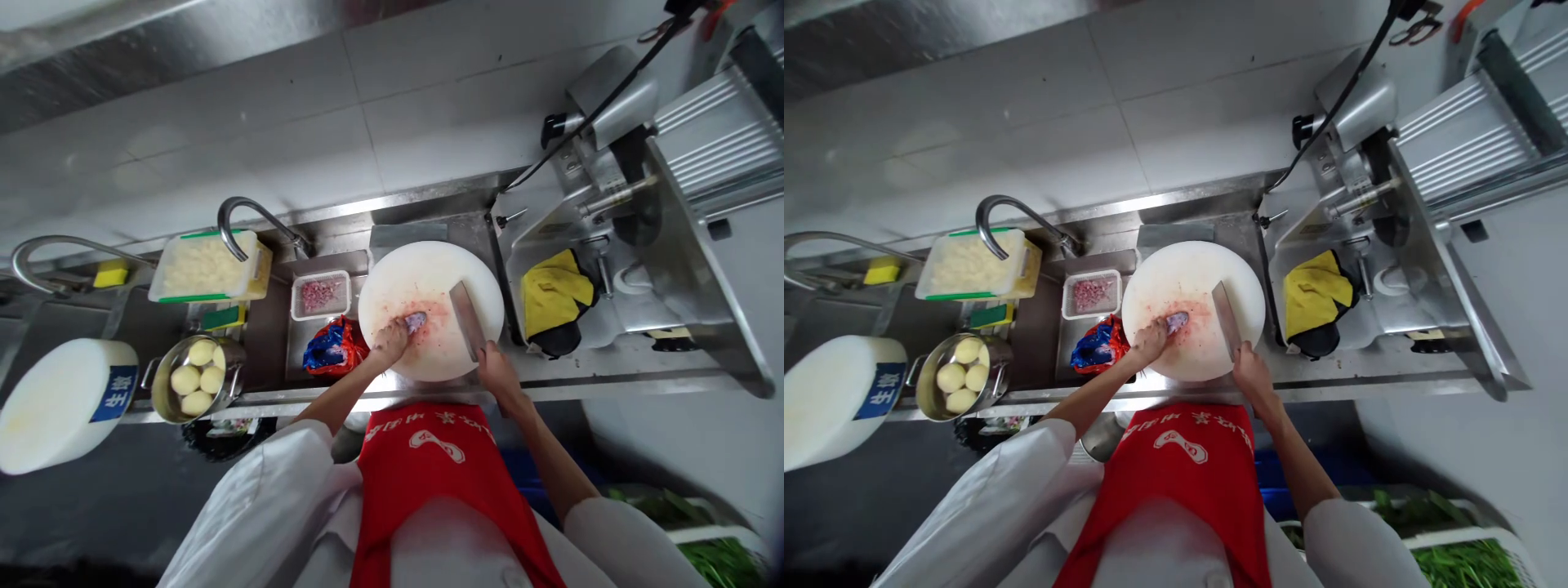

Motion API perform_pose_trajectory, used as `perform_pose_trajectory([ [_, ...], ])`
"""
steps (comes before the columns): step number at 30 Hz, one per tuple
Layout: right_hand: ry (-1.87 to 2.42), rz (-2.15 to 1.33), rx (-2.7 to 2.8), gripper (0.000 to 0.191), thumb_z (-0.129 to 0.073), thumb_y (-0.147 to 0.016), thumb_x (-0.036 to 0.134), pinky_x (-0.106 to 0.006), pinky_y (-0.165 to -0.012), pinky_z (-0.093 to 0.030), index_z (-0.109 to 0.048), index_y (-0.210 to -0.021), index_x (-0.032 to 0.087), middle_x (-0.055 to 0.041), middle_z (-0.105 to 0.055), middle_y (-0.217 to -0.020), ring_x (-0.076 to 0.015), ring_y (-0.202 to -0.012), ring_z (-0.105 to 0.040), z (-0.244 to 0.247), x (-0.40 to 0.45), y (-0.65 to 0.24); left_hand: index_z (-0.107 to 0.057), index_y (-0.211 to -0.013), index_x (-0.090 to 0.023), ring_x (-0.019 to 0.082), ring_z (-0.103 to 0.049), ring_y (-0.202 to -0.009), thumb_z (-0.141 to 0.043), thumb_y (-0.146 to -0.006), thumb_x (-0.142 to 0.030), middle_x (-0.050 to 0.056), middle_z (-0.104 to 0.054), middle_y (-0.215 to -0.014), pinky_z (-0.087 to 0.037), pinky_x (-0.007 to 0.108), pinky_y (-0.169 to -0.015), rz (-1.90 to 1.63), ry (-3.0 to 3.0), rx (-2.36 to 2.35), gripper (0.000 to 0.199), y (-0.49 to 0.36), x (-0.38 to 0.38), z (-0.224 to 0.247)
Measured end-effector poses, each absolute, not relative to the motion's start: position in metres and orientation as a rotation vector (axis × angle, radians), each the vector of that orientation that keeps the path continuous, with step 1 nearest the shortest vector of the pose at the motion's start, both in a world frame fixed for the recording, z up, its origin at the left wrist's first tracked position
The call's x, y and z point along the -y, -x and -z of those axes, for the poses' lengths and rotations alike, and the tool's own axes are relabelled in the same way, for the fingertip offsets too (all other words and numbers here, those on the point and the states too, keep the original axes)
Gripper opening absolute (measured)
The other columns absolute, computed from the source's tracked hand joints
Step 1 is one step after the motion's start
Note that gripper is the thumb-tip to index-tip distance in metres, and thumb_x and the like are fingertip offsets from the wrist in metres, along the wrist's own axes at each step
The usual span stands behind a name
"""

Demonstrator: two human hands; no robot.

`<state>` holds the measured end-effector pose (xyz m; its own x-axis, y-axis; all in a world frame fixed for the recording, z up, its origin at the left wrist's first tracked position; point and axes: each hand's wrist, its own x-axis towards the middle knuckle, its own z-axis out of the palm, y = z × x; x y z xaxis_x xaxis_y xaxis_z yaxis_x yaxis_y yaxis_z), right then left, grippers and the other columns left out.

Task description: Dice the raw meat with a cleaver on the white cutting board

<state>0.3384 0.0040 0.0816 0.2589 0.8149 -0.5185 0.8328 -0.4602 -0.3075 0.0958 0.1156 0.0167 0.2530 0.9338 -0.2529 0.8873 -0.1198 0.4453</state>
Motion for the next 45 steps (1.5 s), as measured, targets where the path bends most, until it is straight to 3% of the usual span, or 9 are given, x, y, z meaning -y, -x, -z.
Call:
perform_pose_trajectory([
  [3, -2.404, 0.979, -1.741, 0.03, -0.032, -0.106, 0.029, -0.03, -0.069, -0.035, -0.051, -0.121, 0.011, -0.0171, -0.07, -0.094, -0.0254, -0.087, -0.068, -0.091, -0.022, -0.316, -0.055, -0.13, -0.006, 0.037, -0.062, -0.105, -0.057, -0.095, -0.035, 0.025, -0.059, -0.113, -0.048, 0.046, -0.091, -0.076, -1.986, -1.711, 0.046, -0.085, -0.112, -0.024],
  [6, -2.323, 0.932, -1.921, 0.032, -0.03, -0.106, 0.03, -0.03, -0.07, -0.038, -0.051, -0.121, 0.011, -0.0168, -0.071, -0.094, -0.0257, -0.085, -0.069, -0.096, -0.043, -0.284, -0.052, -0.133, -0.016, 0.03, -0.059, -0.11, -0.067, -0.089, -0.039, 0.017, -0.055, -0.122, -0.05, 0.04, -0.094, -0.242, -2.046, -1.628, 0.052, -0.065, -0.104, -0.032],
  [11, -2.337, 0.857, -2.076, 0.041, -0.024, -0.108, 0.033, -0.029, -0.068, -0.039, -0.048, -0.124, 0.005, -0.0171, -0.07, -0.092, -0.024, -0.08, -0.067, -0.104, -0.073, -0.242, -0.062, -0.115, -0.019, 0.023, -0.056, -0.114, -0.058, -0.095, -0.029, 0.011, -0.058, -0.118, -0.047, 0.036, -0.103, -0.633, -2.005, -1.45, 0.023, -0.043, -0.082, -0.027],
  [15, -2.43, 0.714, -2.09, 0.055, -0.013, -0.108, 0.041, -0.026, -0.067, -0.038, -0.045, -0.129, 0.001, -0.0167, -0.069, -0.093, -0.0207, -0.081, -0.066, -0.102, -0.083, -0.225, -0.066, -0.107, -0.018, 0.024, -0.056, -0.11, -0.057, -0.094, -0.025, 0.011, -0.062, -0.109, -0.048, 0.038, -0.099, -0.72, -1.993, -1.42, 0.018, -0.042, -0.078, -0.02],
  [23, -2.207, 0.737, -2.021, 0.037, -0.028, -0.106, 0.03, -0.026, -0.069, -0.043, -0.051, -0.127, 0.009, -0.0148, -0.072, -0.099, -0.022, -0.087, -0.069, -0.067, -0.096, -0.214, -0.068, -0.105, -0.019, 0.025, -0.057, -0.107, -0.066, -0.09, -0.029, 0.009, -0.063, -0.111, -0.049, 0.041, -0.096, -0.672, -2.134, -1.355, 0.018, -0.053, -0.097, -0.017],
  [29, -2.157, 0.77, -1.967, 0.037, -0.031, -0.105, 0.029, -0.029, -0.076, -0.046, -0.05, -0.13, 0.008, -0.0182, -0.072, -0.106, -0.0253, -0.096, -0.069, -0.084, -0.091, -0.225, -0.069, -0.097, -0.017, 0.021, -0.058, -0.106, -0.053, -0.097, -0.021, 0.008, -0.061, -0.108, -0.051, 0.037, -0.097, -0.661, -2.109, -1.313, 0.016, -0.077, -0.108, -0.003],
  [36, -2.046, 0.891, -1.794, 0.041, -0.042, -0.101, 0.022, -0.03, -0.078, -0.047, -0.046, -0.14, 0.011, -0.0173, -0.071, -0.111, -0.0259, -0.099, -0.07, -0.104, -0.039, -0.257, -0.068, -0.104, -0.015, 0.022, -0.059, -0.113, -0.053, -0.097, -0.018, 0.01, -0.063, -0.113, -0.05, 0.039, -0.103, -0.62, -2.064, -1.259, 0.017, -0.076, -0.109, 0.0],
  [41, -2.052, 0.854, -1.95, 0.033, -0.035, -0.101, 0.019, -0.03, -0.081, -0.047, -0.054, -0.127, 0.008, -0.0199, -0.07, -0.112, -0.0262, -0.103, -0.069, -0.101, -0.08, -0.231, -0.066, -0.109, -0.016, 0.024, -0.057, -0.122, -0.053, -0.094, -0.013, 0.012, -0.063, -0.121, -0.046, 0.042, -0.11, -0.523, -2.079, -1.181, 0.02, -0.075, -0.114, -0.008],
  [45, -2.06, 0.867, -2.042, 0.03, -0.04, -0.101, 0.021, -0.028, -0.08, -0.046, -0.054, -0.125, 0.008, -0.0189, -0.072, -0.11, -0.0249, -0.101, -0.069, -0.093, -0.117, -0.227, -0.063, -0.115, -0.018, 0.022, -0.058, -0.123, -0.051, -0.095, -0.015, 0.011, -0.059, -0.132, -0.047, 0.036, -0.108, -0.402, -2.093, -1.254, 0.024, -0.073, -0.12, -0.02],
])
